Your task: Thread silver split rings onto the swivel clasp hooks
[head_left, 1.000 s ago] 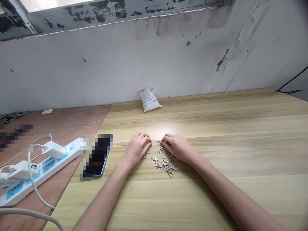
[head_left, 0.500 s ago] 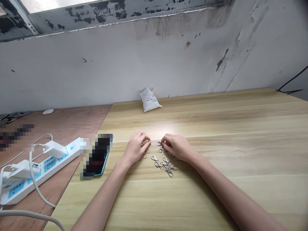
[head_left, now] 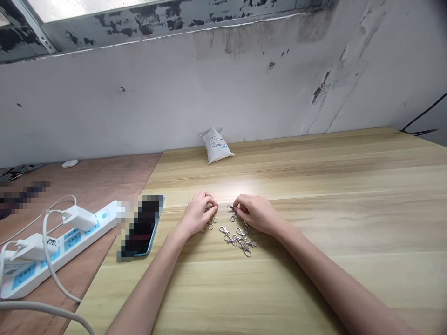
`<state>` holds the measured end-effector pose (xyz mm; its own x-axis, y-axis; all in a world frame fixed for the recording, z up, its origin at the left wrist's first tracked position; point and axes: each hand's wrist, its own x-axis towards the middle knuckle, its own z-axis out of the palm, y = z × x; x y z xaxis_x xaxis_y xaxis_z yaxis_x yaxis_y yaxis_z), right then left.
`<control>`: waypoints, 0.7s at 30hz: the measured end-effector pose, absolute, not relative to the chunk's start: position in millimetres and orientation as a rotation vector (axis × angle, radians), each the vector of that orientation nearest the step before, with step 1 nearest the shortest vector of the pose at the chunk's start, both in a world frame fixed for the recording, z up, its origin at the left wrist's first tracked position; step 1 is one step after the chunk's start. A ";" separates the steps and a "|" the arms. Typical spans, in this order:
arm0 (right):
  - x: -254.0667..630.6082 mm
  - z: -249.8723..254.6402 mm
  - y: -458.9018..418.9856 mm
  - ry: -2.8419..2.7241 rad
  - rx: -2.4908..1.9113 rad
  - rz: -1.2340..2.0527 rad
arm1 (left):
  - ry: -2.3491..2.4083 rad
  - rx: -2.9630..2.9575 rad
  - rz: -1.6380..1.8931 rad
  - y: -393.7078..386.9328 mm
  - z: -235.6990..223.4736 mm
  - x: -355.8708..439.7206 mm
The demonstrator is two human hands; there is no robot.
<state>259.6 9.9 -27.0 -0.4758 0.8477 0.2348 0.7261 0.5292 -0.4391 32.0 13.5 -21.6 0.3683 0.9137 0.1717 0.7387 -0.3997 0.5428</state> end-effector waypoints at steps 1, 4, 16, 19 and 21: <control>259.7 -27.2 9.9 -2.349 -1.285 0.389 | 1.435 2.264 0.642 13.2 -21.3 32.0; 259.9 -27.4 9.9 -2.349 -1.288 0.384 | 1.406 2.270 0.644 12.6 -20.2 32.1; 260.1 -25.6 9.4 -2.348 -1.291 0.395 | 1.540 2.028 0.605 13.3 -18.9 26.9; 259.9 -25.3 9.2 -2.352 -1.287 0.399 | 1.557 1.949 0.602 12.6 -16.8 27.0; 259.9 -25.7 9.3 -2.353 -1.285 0.395 | 1.546 1.952 0.619 12.2 -15.6 27.7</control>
